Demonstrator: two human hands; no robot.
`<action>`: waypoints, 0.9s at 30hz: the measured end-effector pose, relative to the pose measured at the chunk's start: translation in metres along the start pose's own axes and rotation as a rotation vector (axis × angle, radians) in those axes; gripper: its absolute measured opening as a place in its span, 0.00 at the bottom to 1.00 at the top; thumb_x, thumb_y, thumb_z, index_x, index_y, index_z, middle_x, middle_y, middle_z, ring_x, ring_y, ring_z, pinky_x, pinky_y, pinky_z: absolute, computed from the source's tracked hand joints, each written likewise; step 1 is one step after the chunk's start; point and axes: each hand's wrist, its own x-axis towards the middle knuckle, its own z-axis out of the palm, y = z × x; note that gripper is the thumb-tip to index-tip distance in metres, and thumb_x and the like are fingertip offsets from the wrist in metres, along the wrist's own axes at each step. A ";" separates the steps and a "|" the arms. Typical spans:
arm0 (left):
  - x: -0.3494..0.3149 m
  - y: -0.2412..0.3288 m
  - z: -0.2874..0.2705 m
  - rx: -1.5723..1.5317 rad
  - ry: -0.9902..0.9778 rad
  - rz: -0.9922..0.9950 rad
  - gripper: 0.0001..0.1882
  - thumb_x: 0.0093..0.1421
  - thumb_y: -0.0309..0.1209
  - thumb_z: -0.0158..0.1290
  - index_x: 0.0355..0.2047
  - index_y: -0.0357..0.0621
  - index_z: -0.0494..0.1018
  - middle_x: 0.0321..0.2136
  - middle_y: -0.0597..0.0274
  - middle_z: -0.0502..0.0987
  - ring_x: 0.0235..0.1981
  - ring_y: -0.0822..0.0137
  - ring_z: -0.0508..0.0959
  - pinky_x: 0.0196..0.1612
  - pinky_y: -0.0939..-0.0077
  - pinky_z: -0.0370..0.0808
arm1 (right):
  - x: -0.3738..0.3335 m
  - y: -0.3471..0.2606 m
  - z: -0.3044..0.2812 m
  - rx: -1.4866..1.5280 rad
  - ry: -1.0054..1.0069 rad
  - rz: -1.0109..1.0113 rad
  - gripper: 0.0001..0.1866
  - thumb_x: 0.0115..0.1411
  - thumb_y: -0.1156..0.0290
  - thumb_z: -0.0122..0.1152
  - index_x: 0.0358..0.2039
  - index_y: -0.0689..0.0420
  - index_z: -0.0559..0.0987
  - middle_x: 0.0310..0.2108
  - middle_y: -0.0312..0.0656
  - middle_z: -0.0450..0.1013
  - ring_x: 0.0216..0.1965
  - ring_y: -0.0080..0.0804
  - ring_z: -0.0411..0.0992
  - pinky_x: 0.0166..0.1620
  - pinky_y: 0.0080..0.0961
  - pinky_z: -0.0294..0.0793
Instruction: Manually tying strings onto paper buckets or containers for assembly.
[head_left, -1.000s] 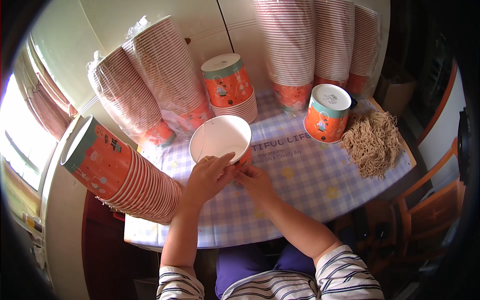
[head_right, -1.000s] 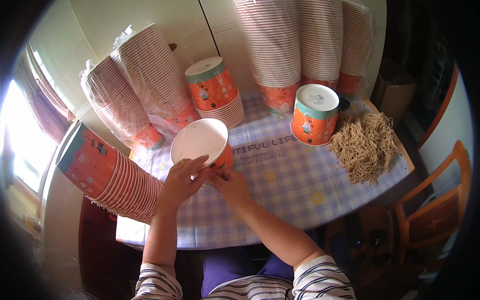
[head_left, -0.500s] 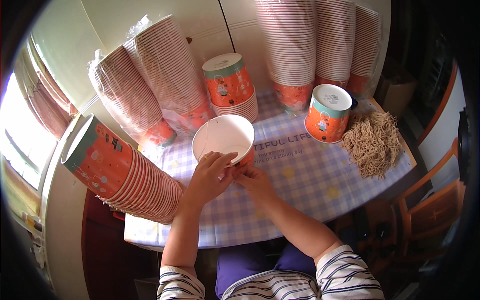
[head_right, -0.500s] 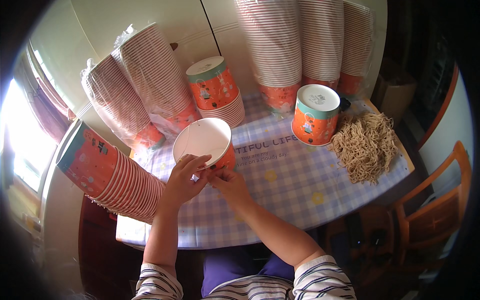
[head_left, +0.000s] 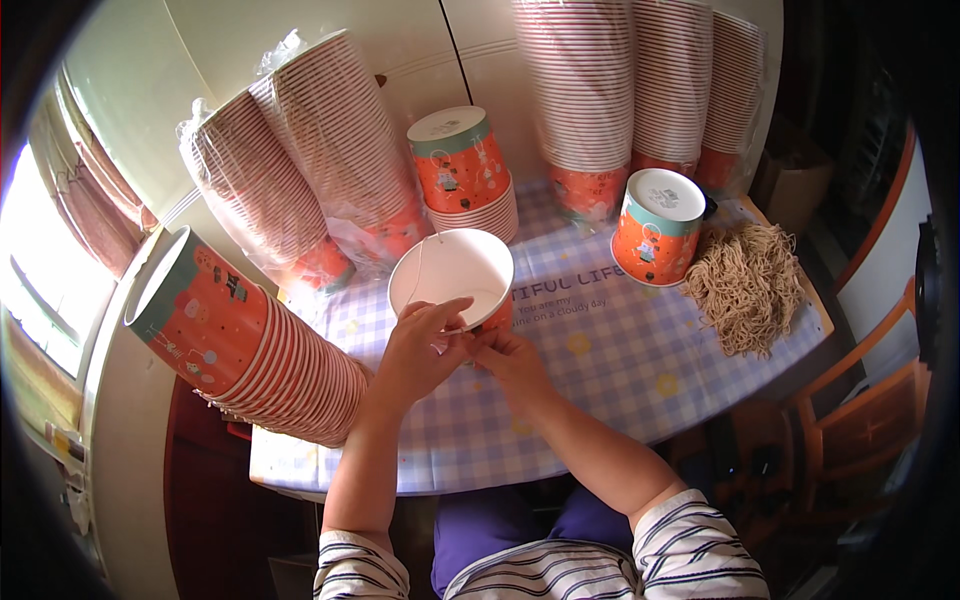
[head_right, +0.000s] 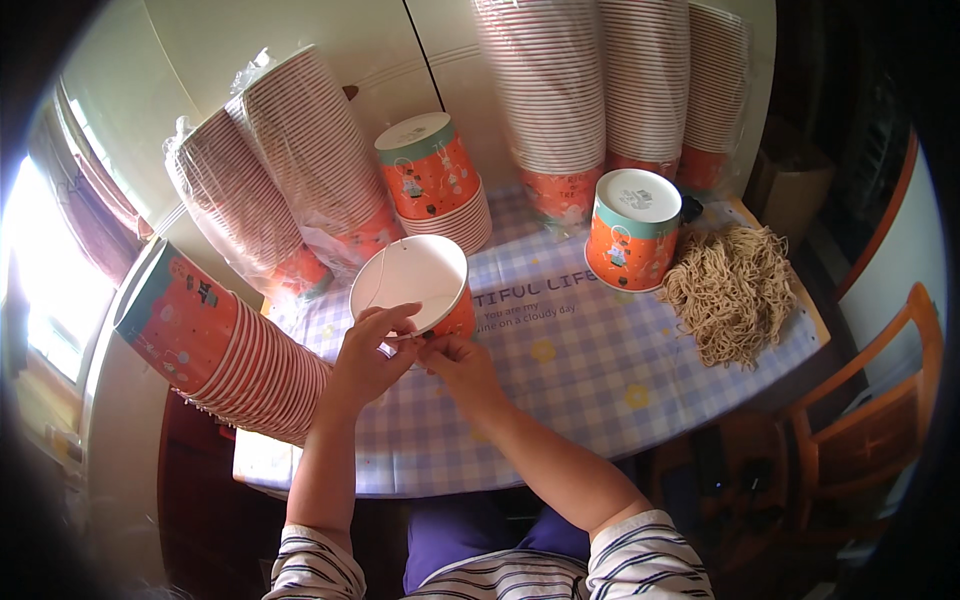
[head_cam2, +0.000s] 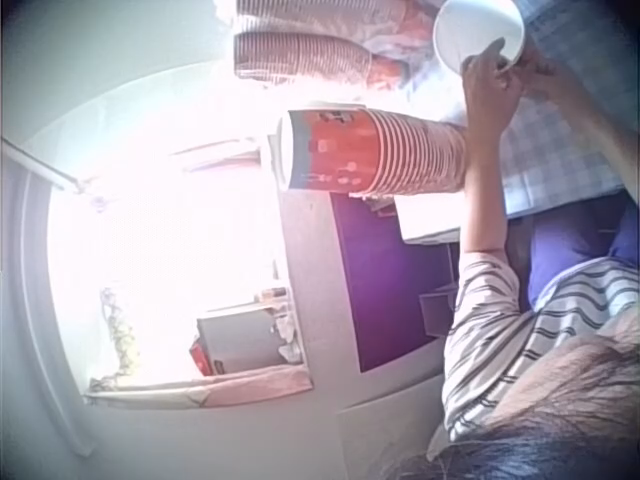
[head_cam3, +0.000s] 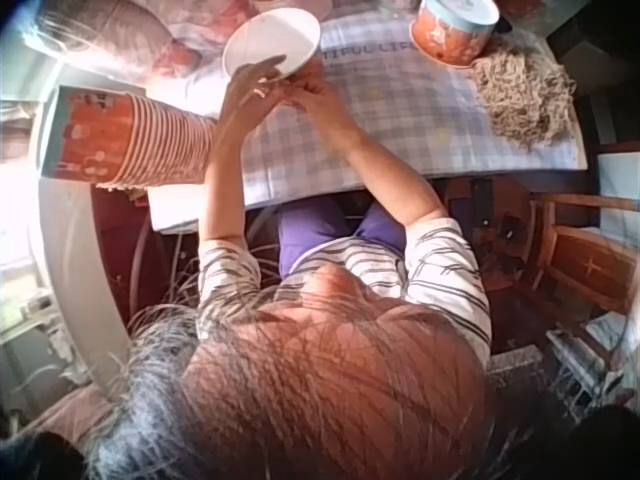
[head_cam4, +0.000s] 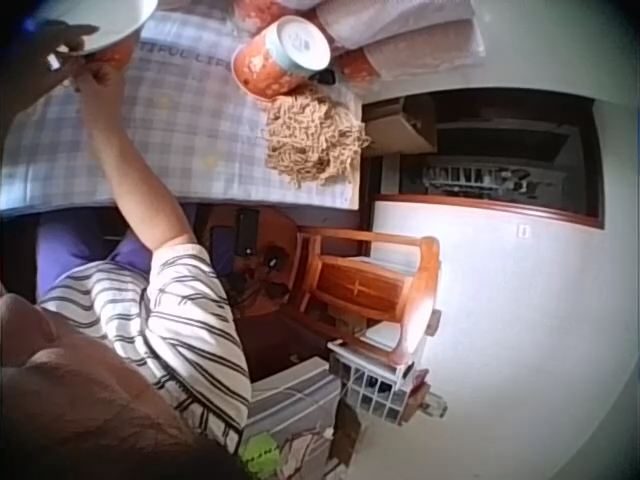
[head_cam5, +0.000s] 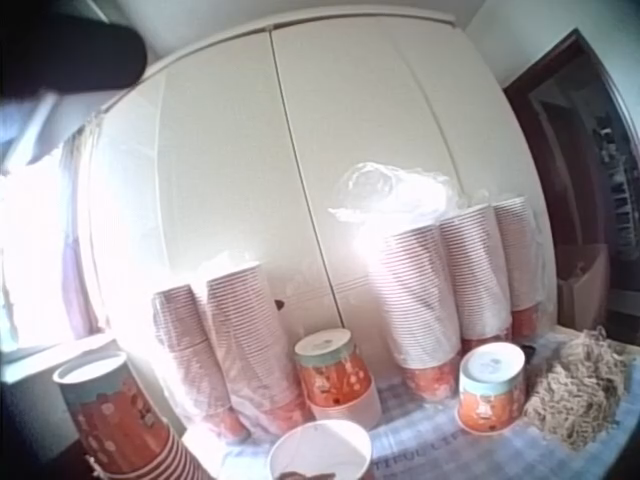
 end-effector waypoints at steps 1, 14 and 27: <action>-0.001 0.000 0.000 -0.004 -0.005 -0.017 0.22 0.47 0.24 0.56 0.46 0.45 0.72 0.28 0.58 0.77 0.35 0.61 0.76 0.50 0.68 0.66 | 0.000 0.001 0.000 -0.021 0.008 -0.001 0.04 0.56 0.72 0.60 0.31 0.58 0.78 0.28 0.32 0.73 0.29 0.16 0.67 0.35 0.16 0.65; -0.001 0.001 -0.004 -0.033 -0.052 0.011 0.16 0.53 0.23 0.52 0.44 0.46 0.73 0.29 0.58 0.79 0.29 0.66 0.79 0.56 0.63 0.62 | -0.004 0.000 0.004 -0.124 -0.040 -0.163 0.07 0.57 0.69 0.60 0.33 0.58 0.79 0.25 0.27 0.72 0.24 0.10 0.63 0.26 0.12 0.62; 0.003 0.004 -0.010 -0.079 -0.110 0.013 0.21 0.48 0.22 0.57 0.45 0.44 0.72 0.33 0.53 0.77 0.33 0.59 0.79 0.38 0.72 0.76 | -0.006 -0.005 0.002 -0.362 -0.027 -0.148 0.07 0.58 0.72 0.59 0.35 0.61 0.78 0.28 0.31 0.73 0.29 0.12 0.67 0.31 0.13 0.65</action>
